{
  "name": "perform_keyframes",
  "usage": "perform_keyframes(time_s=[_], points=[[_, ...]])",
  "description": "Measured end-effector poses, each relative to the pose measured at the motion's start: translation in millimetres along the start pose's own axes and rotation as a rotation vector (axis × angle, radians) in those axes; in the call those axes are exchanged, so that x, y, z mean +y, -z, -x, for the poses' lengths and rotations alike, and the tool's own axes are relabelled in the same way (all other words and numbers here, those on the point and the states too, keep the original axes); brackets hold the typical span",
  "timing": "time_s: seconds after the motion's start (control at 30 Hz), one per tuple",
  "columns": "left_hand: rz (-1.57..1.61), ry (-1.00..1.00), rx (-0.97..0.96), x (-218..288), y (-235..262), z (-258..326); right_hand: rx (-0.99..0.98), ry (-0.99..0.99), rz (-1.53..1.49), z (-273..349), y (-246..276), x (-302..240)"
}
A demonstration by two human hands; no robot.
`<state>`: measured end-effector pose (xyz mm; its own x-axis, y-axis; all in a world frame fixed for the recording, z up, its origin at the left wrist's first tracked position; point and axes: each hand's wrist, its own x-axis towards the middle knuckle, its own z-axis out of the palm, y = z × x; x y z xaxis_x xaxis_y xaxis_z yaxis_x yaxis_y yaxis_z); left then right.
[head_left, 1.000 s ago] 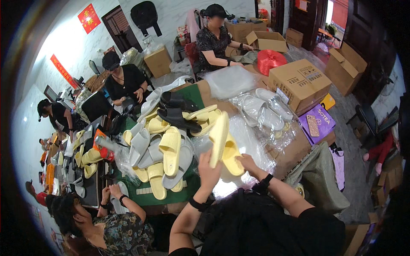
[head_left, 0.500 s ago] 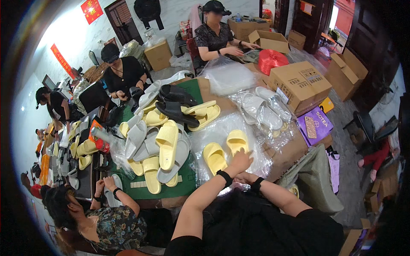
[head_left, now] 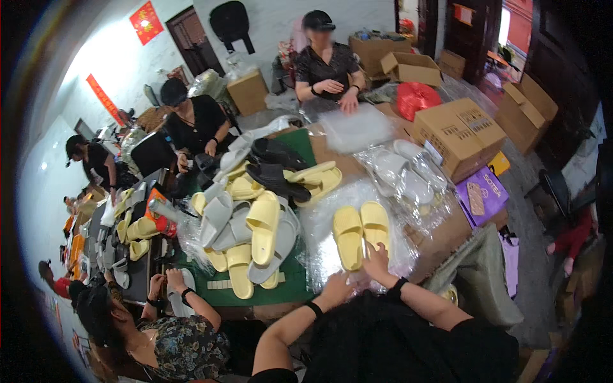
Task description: The recorder is inspecting, bagging, and packing yellow and white slippers into a large sack.
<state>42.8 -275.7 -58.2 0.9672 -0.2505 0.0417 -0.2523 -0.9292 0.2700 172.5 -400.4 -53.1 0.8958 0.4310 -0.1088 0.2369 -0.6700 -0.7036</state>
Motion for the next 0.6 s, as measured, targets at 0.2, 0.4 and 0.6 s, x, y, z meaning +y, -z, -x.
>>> perform_keyframes(time_s=[0.2, 0.4, 0.6], points=[[-0.155, 0.183, -0.108, 4.5, -61.2, 19.7, -0.235, 0.027, 0.306, -32.3, -20.2, 1.3], [-0.293, 0.08, 0.119, -8.3, -76.0, 24.0, -0.253, 0.132, 0.237, -96.0, -26.6, 21.0], [-0.139, 0.179, -0.019, -1.7, -66.1, 11.0, -0.241, 0.255, -0.033, -110.6, -11.6, 33.8]])
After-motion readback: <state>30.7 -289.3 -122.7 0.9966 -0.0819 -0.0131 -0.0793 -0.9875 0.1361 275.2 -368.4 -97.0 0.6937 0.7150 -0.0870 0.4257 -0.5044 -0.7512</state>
